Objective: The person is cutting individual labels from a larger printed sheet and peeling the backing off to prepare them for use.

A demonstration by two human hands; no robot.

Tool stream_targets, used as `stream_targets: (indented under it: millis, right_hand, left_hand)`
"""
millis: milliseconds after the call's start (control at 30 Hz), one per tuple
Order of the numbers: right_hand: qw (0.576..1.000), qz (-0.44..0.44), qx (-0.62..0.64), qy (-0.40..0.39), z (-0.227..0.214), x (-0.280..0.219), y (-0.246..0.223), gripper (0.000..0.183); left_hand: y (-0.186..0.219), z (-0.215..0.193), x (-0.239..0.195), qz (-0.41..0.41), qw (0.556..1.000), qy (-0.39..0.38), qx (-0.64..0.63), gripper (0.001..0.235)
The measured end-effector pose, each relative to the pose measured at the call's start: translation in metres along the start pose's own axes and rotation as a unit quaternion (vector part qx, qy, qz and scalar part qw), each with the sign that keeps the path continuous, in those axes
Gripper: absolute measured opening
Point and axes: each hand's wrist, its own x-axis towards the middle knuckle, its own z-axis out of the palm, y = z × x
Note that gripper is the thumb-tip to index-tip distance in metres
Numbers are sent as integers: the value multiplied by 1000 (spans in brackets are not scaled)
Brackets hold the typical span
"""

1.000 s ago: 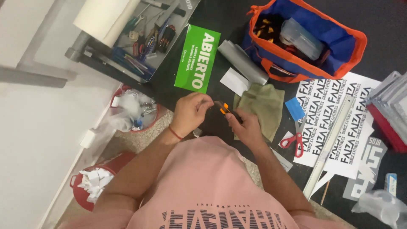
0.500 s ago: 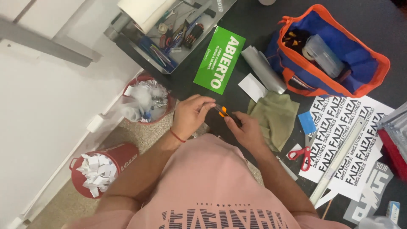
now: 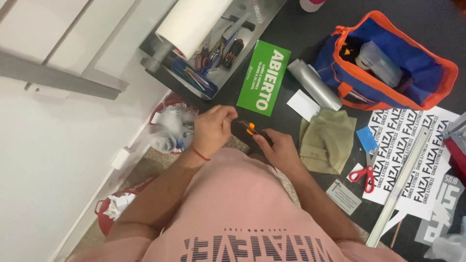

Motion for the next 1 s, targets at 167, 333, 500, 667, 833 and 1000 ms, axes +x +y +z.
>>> stream_targets:
  millis: [167, 333, 500, 667, 833, 1000]
  right_hand:
    - [994, 97, 52, 2, 16, 8, -14, 55]
    - [988, 109, 111, -4, 32, 28, -25, 56]
    - [980, 110, 167, 10, 46, 43, -51, 56]
    - [963, 105, 246, 31, 59, 60, -54, 48]
    - [956, 61, 282, -58, 59, 80, -40, 39]
    - [957, 30, 272, -100, 69, 120, 4, 25]
  left_hand:
    - [-28, -35, 8, -43, 995, 9, -87, 8]
    - [-65, -55, -22, -130, 985, 0, -110, 7]
    - [-75, -72, -49, -171, 976, -31, -131, 7]
    - [-75, -76, -56, -189, 971, -29, -140, 7]
    - [-77, -65, -69, -237, 964, -15, -121, 13]
    - [-89, -59, -84, -322, 936, 19, -140, 14]
